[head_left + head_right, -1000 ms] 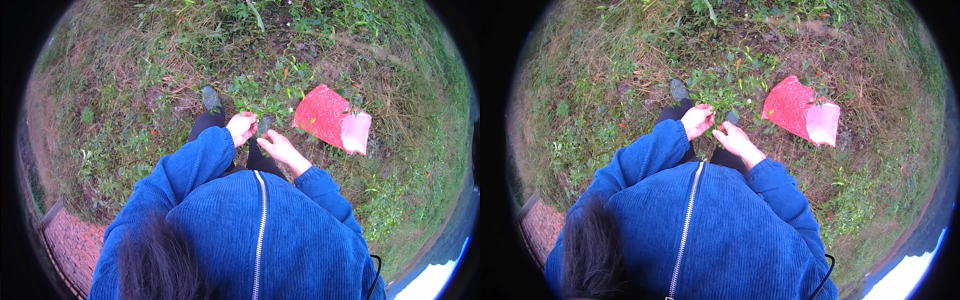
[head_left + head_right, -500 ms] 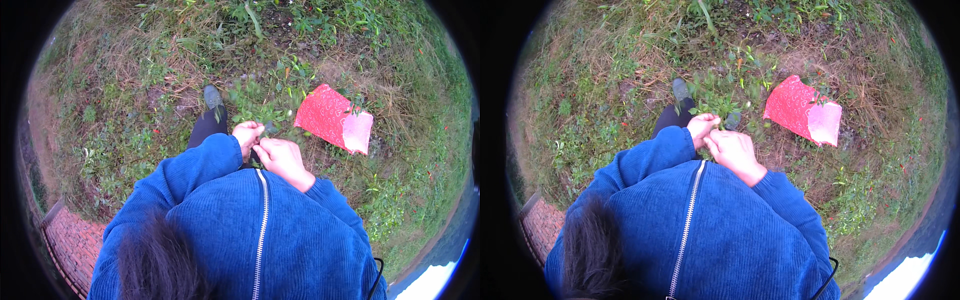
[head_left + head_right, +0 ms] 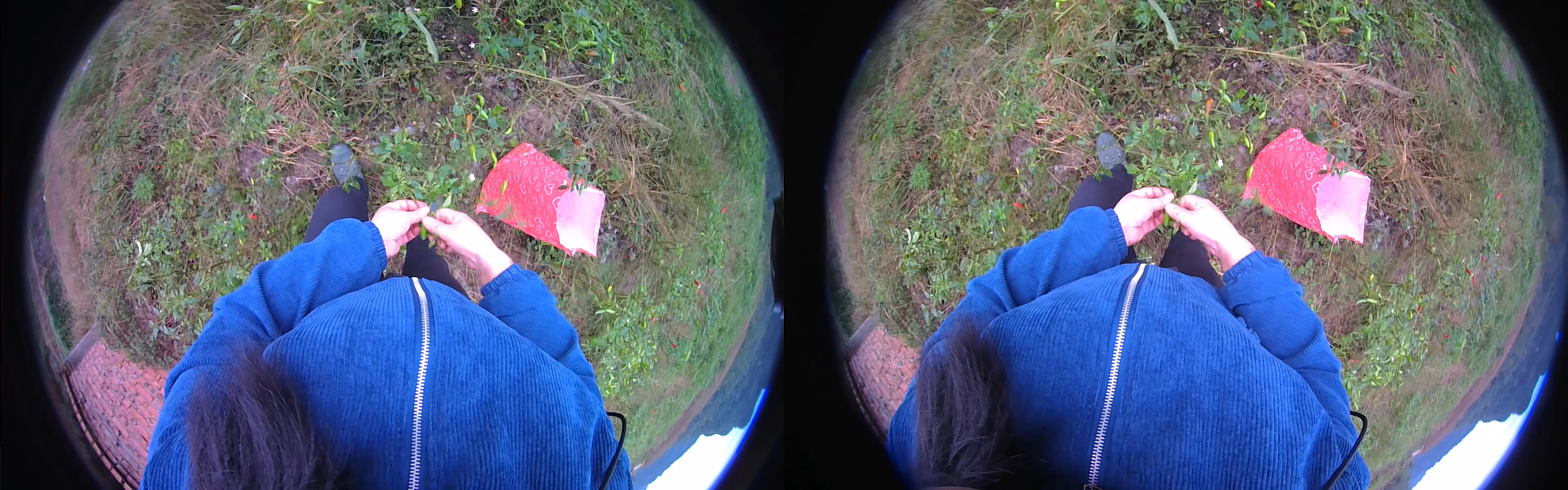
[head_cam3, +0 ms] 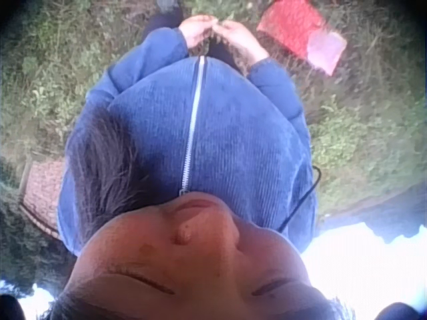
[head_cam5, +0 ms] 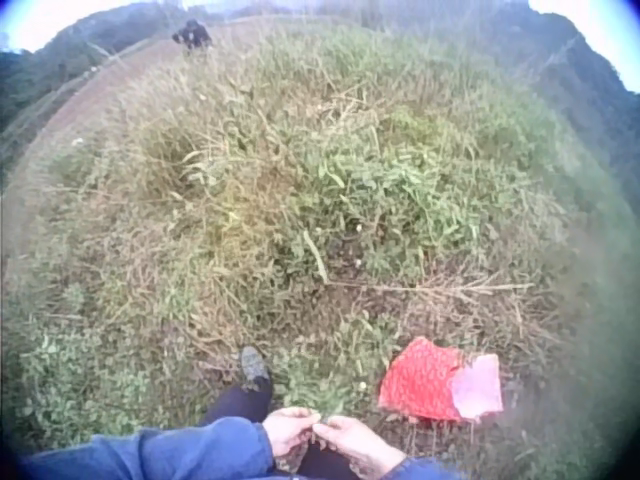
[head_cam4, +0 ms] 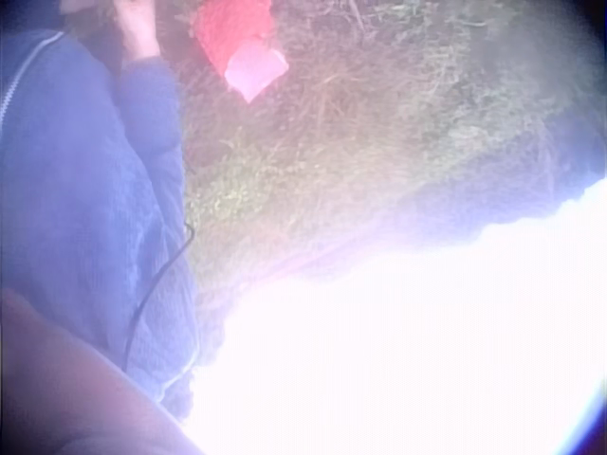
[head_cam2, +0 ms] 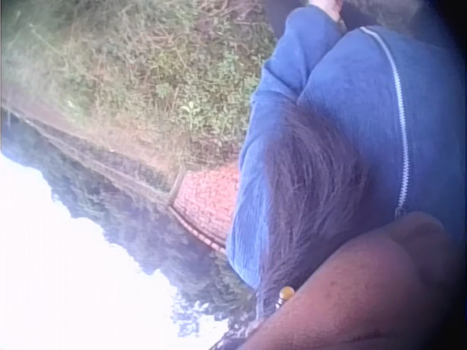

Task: The person picks green and red chilies from plants in a garden and places them into a red plastic bag. The person repeatedly reaches for chilies, plucks them by hand, and deposits them into the bag held in the other hand.

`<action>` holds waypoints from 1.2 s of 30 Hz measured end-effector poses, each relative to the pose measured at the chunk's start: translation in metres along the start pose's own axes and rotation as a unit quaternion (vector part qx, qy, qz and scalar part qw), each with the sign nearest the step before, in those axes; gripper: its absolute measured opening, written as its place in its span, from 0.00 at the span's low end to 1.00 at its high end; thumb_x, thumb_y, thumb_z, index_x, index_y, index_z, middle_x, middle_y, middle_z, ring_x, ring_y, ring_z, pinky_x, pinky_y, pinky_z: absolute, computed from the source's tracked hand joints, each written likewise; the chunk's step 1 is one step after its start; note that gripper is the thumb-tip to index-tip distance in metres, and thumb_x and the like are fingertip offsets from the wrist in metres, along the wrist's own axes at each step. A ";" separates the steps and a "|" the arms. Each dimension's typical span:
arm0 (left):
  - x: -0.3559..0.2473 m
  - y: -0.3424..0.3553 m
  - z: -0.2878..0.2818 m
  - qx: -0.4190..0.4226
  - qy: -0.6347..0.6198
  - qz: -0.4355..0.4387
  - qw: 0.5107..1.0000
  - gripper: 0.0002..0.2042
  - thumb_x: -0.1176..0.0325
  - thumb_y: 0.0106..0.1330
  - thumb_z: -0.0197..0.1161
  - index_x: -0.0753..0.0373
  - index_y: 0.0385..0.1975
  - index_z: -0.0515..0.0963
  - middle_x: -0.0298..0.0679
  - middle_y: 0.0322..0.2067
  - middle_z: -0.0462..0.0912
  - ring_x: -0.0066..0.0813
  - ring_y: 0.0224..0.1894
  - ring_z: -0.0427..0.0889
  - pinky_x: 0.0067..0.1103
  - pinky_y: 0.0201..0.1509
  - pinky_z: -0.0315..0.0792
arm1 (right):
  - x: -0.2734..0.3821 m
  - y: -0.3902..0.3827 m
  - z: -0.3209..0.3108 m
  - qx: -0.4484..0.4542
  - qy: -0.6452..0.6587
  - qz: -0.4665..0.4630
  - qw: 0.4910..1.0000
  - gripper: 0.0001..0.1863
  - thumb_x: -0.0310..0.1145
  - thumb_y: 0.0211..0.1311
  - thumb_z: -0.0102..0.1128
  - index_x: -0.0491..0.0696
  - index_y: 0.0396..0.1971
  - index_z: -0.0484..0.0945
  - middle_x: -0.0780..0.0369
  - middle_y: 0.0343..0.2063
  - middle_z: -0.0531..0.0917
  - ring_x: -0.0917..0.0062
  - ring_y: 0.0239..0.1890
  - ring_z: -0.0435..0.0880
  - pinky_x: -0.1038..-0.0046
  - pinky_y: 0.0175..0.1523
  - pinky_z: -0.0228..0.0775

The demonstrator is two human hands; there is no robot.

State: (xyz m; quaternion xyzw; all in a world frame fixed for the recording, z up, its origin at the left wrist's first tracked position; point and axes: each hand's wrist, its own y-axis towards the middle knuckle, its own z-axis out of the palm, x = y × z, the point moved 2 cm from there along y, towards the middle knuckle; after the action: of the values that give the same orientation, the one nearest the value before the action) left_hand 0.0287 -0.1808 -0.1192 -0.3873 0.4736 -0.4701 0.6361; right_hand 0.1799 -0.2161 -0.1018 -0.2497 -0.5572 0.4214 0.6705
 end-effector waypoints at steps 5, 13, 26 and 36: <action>0.004 0.003 -0.002 0.015 0.033 -0.004 0.999 0.03 0.73 0.64 0.60 0.59 0.35 0.77 0.29 0.30 0.79 0.16 0.30 0.75 0.14 0.33 0.71 | 0.000 0.004 0.007 0.012 0.067 0.016 0.998 0.08 0.38 0.63 0.54 0.50 0.28 0.73 0.73 0.17 0.68 0.89 0.17 0.63 0.83 0.21 0.51; -0.019 0.003 -0.021 -0.022 0.179 0.057 0.982 0.06 0.68 0.66 0.57 0.63 0.37 0.77 0.34 0.30 0.81 0.22 0.28 0.76 0.19 0.34 0.74 | 0.030 -0.061 0.009 0.100 0.232 -0.054 0.966 0.07 0.33 0.64 0.52 0.46 0.35 0.72 0.69 0.24 0.74 0.86 0.23 0.69 0.84 0.26 0.59; -0.066 -0.096 0.053 0.156 0.497 0.322 0.791 0.07 0.70 0.59 0.63 0.64 0.32 0.74 0.33 0.27 0.75 0.19 0.29 0.74 0.18 0.35 0.71 | 0.046 -0.074 0.003 -0.040 -0.104 -0.147 0.983 0.13 0.36 0.59 0.57 0.42 0.38 0.72 0.63 0.28 0.77 0.83 0.33 0.74 0.78 0.38 0.68; -0.050 -0.097 0.050 0.095 0.224 0.256 0.936 0.04 0.74 0.66 0.56 0.63 0.34 0.68 0.33 0.29 0.77 0.16 0.25 0.72 0.14 0.28 0.70 | 0.047 -0.069 0.021 0.168 0.384 -0.078 0.905 0.15 0.41 0.70 0.47 0.48 0.49 0.68 0.61 0.38 0.76 0.76 0.35 0.76 0.75 0.37 0.70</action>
State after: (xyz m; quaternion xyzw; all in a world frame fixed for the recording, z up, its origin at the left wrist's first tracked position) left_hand 0.0488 -0.1556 -0.0037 -0.0759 0.6402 -0.4087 0.6461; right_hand 0.1809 -0.2149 -0.0157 -0.2312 -0.1955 0.3269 0.8953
